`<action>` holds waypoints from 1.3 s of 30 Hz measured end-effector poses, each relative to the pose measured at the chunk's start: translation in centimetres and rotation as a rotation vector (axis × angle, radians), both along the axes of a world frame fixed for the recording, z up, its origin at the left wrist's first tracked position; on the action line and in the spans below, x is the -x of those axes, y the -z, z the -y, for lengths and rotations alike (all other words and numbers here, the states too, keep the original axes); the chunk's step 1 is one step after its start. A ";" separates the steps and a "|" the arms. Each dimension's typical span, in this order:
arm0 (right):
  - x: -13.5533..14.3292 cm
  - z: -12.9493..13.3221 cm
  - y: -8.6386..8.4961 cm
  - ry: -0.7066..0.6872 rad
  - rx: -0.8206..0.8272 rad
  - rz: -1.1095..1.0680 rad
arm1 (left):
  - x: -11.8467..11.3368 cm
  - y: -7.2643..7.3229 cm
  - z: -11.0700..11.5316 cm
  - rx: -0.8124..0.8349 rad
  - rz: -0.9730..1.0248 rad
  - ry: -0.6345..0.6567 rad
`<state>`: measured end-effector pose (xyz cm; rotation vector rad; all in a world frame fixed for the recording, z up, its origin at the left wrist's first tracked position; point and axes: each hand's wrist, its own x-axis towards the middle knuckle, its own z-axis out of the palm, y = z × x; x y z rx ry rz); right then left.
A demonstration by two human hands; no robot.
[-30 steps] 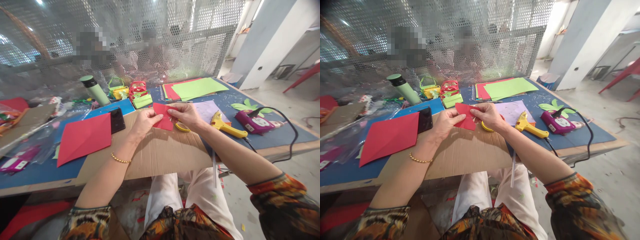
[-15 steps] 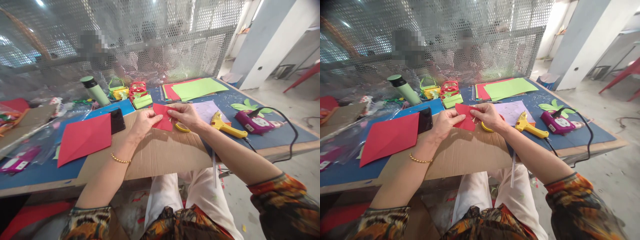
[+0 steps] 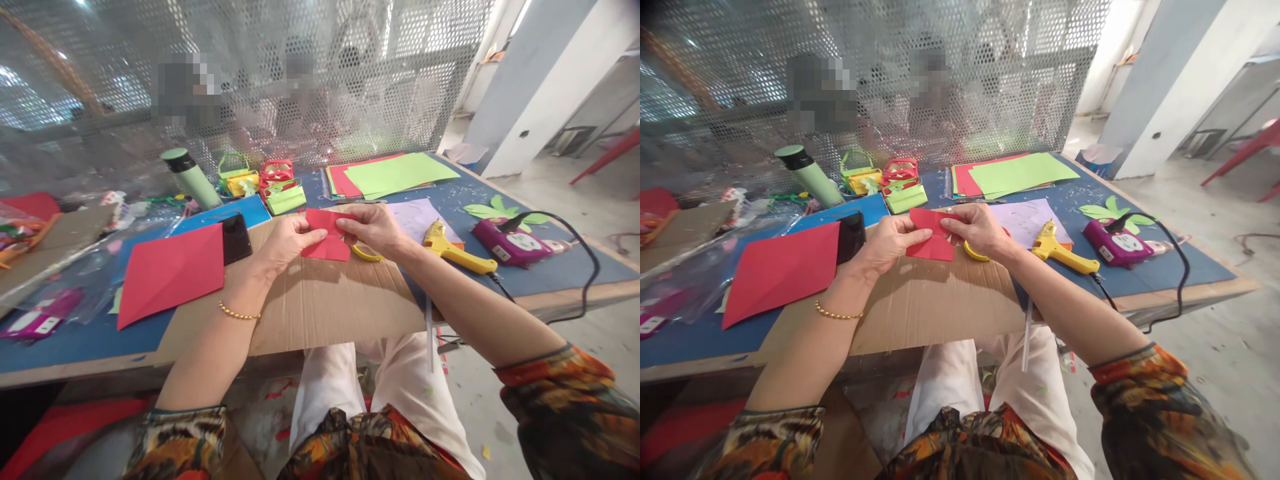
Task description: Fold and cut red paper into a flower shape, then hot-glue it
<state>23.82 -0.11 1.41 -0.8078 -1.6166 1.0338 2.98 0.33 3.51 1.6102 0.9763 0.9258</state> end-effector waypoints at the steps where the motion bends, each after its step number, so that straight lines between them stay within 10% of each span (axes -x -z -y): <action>1: 0.0 0.0 0.0 -0.001 -0.004 0.000 | 0.0 0.0 0.0 0.008 0.000 0.007; 39: 0.3 -0.1 1.1 0.058 -0.030 0.167 | -0.4 -0.5 0.1 -0.085 0.015 -0.146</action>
